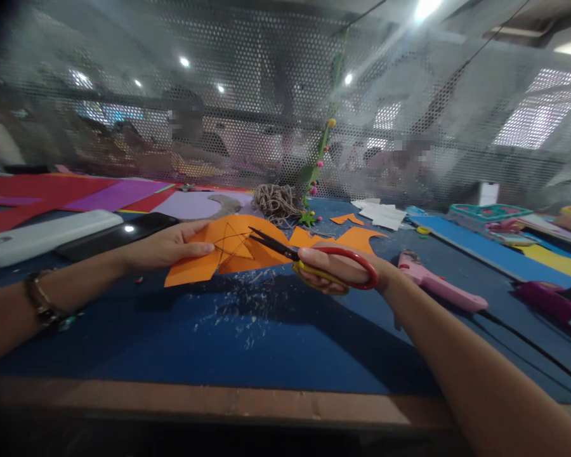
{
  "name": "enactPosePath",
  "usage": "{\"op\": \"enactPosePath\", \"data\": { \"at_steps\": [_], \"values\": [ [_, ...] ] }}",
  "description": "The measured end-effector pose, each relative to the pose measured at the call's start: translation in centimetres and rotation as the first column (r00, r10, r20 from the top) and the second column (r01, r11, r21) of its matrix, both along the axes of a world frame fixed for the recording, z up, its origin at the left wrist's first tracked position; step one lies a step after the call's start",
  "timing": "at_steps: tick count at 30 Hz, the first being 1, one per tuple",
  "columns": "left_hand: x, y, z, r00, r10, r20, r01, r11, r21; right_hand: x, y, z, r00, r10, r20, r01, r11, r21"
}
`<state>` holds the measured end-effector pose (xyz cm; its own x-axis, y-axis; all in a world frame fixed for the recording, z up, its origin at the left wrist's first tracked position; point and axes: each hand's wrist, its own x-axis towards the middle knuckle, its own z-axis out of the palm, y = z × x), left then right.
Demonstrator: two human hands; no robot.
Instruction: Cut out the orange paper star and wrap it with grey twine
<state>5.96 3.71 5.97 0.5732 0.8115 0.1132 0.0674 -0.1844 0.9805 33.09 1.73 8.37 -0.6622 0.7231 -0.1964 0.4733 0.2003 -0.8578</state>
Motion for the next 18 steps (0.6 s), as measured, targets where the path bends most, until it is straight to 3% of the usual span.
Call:
{"op": "enactPosePath", "data": {
  "at_steps": [4, 8, 12, 18],
  "values": [
    [-0.1, 0.1, 0.1, 1.000, 0.002, -0.010, -0.002, 1.000, -0.003, -0.2, 0.0, -0.3, 0.999, 0.019, -0.044, -0.021, 0.999, -0.049],
    [0.2, 0.0, 0.1, 1.000, 0.019, -0.019, -0.019, 1.000, 0.002, -0.8, -0.1, -0.6, 0.996, -0.049, -0.069, 0.042, 0.995, -0.090],
    [0.4, 0.0, 0.1, 1.000, 0.020, -0.018, -0.020, 0.999, 0.028, -1.8, -0.2, -1.2, 0.990, -0.104, -0.093, 0.103, 0.994, -0.019],
    [0.5, -0.3, 0.1, 1.000, -0.013, 0.015, 0.013, 1.000, 0.002, -2.4, -0.1, -2.0, 0.993, -0.078, -0.092, 0.088, 0.990, 0.113]
  ]
}}
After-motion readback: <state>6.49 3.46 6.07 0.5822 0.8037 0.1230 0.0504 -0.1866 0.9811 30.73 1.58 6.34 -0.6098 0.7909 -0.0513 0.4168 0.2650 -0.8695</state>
